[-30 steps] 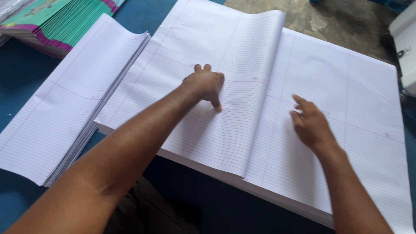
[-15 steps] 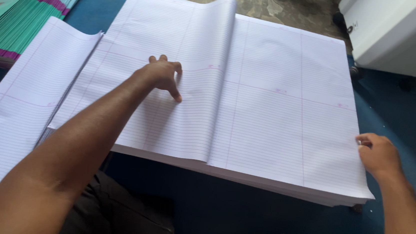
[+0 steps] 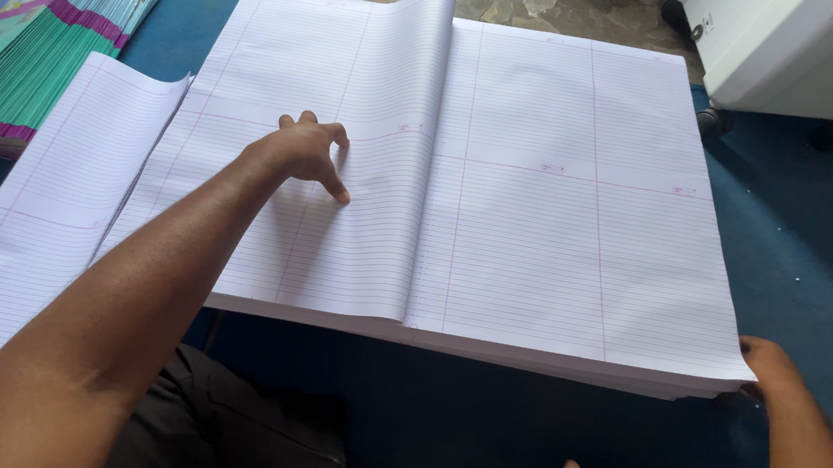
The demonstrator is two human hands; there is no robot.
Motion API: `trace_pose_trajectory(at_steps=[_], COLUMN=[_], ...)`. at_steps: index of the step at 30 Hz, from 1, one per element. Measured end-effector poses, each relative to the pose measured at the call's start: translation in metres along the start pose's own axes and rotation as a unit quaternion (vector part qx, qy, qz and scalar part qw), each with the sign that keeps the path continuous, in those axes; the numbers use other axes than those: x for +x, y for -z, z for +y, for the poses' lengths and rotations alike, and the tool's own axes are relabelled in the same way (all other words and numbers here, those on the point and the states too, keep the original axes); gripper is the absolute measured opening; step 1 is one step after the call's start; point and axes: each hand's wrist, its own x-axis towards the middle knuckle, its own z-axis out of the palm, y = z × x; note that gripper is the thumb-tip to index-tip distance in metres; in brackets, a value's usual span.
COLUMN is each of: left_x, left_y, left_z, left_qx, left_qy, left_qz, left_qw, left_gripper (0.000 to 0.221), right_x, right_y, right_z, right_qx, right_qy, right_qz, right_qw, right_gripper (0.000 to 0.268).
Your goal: The person folds large lined paper sheets in half using a small wooden block to press the crease. They then flip the folded stack to the left side of the table and repeat the process with the next sheet.
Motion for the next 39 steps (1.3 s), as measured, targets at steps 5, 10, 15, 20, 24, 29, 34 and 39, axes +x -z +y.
trace_pose_trajectory(at_steps=[5,10,15,20,24,29,34,39], left_x=[0.0,0.002,0.006,0.007,0.006,0.003,0.003,0.003], left_y=[-0.001,-0.002,-0.001,-0.002,-0.002,-0.001,-0.003,-0.009], left_z=[0.002,-0.001,-0.001,-0.001,-0.001,-0.001,-0.004,-0.008], left_qx=[-0.004,-0.005,0.003,-0.002,-0.003,-0.01,-0.034,-0.042], left_qy=[0.006,0.003,-0.001,-0.001,0.001,-0.002,-0.008,-0.015], left_qz=[-0.003,-0.004,-0.01,-0.008,-0.009,-0.007,-0.003,0.008], left_qw=[1.0,1.0,1.0,1.0,1.0,1.0,0.999,0.999], left_gripper=[0.098,0.098,0.099,0.099,0.098,0.098,0.098,0.098], right_x=[0.016,0.023,0.019,-0.003,-0.045,-0.118,-0.174,-0.208], right_y=[-0.004,-0.008,-0.009,0.014,0.042,0.064,0.059,0.019], right_z=[0.011,0.019,0.016,0.0,-0.047,-0.132,-0.21,-0.274], right_qx=[-0.163,-0.09,-0.067,-0.137,-0.039,-0.046,-0.013,0.018], right_qy=[0.066,0.015,-0.001,0.099,0.127,0.218,0.332,0.464], right_qz=[0.056,0.045,0.054,0.146,0.219,0.222,0.127,0.059], right_qw=[0.983,0.995,0.996,0.975,0.967,0.949,0.935,0.884], right_gripper=[0.041,0.045,0.042,0.031,0.032,0.038,0.054,0.063])
